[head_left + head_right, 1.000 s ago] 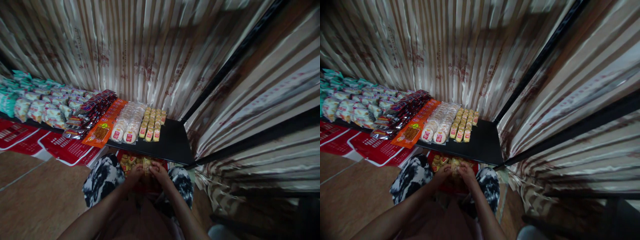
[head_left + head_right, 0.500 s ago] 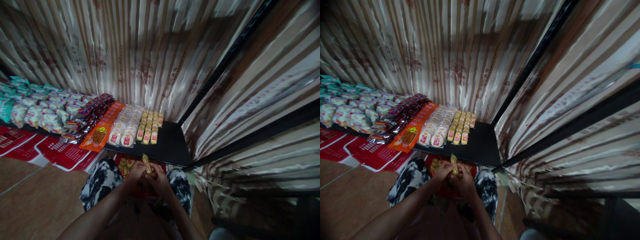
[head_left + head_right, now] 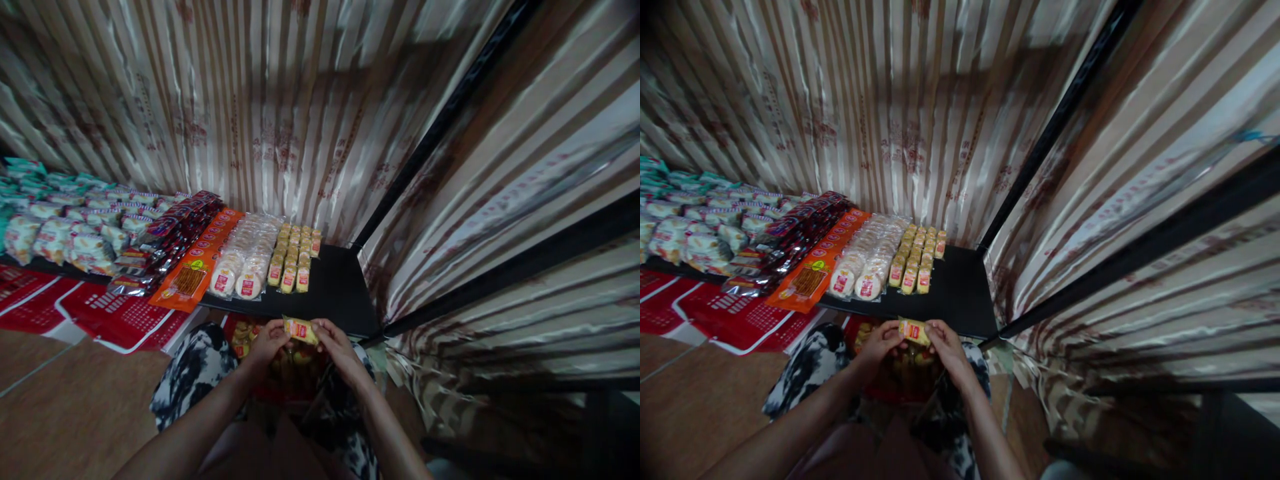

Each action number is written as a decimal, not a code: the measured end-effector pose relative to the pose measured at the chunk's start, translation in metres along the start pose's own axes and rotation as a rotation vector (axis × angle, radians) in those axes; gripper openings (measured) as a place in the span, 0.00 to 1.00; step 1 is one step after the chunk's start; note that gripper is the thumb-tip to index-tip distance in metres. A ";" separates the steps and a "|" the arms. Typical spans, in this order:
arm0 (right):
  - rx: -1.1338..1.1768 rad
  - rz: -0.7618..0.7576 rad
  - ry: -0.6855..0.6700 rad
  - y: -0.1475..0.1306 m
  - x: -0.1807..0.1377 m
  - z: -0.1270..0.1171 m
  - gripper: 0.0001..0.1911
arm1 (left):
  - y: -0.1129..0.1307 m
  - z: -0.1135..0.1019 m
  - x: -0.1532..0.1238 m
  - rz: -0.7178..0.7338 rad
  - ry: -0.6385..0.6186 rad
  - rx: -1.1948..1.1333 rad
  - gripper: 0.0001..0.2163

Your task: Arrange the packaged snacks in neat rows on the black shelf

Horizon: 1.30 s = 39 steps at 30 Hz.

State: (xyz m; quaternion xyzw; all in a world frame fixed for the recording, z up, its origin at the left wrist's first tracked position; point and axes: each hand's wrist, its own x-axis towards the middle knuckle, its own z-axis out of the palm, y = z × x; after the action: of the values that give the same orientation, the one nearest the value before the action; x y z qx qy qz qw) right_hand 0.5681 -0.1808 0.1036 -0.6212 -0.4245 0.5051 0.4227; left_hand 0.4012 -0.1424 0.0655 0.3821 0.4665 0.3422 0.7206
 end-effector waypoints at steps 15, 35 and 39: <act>-0.219 -0.154 0.344 0.023 0.013 -0.004 0.25 | 0.024 0.034 0.019 0.130 0.137 0.083 0.12; -0.114 -0.179 0.517 -0.001 0.142 -0.068 0.22 | 0.065 0.125 0.099 0.324 0.036 0.473 0.18; -0.208 -0.147 0.504 -0.009 0.176 -0.071 0.19 | 0.060 0.137 0.129 0.250 -0.002 0.415 0.22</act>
State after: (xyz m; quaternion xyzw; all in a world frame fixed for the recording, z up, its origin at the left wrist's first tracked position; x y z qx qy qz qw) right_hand 0.6600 -0.0171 0.0743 -0.7349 -0.3994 0.2564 0.4844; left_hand 0.5634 -0.0359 0.1026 0.5770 0.4752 0.3250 0.5793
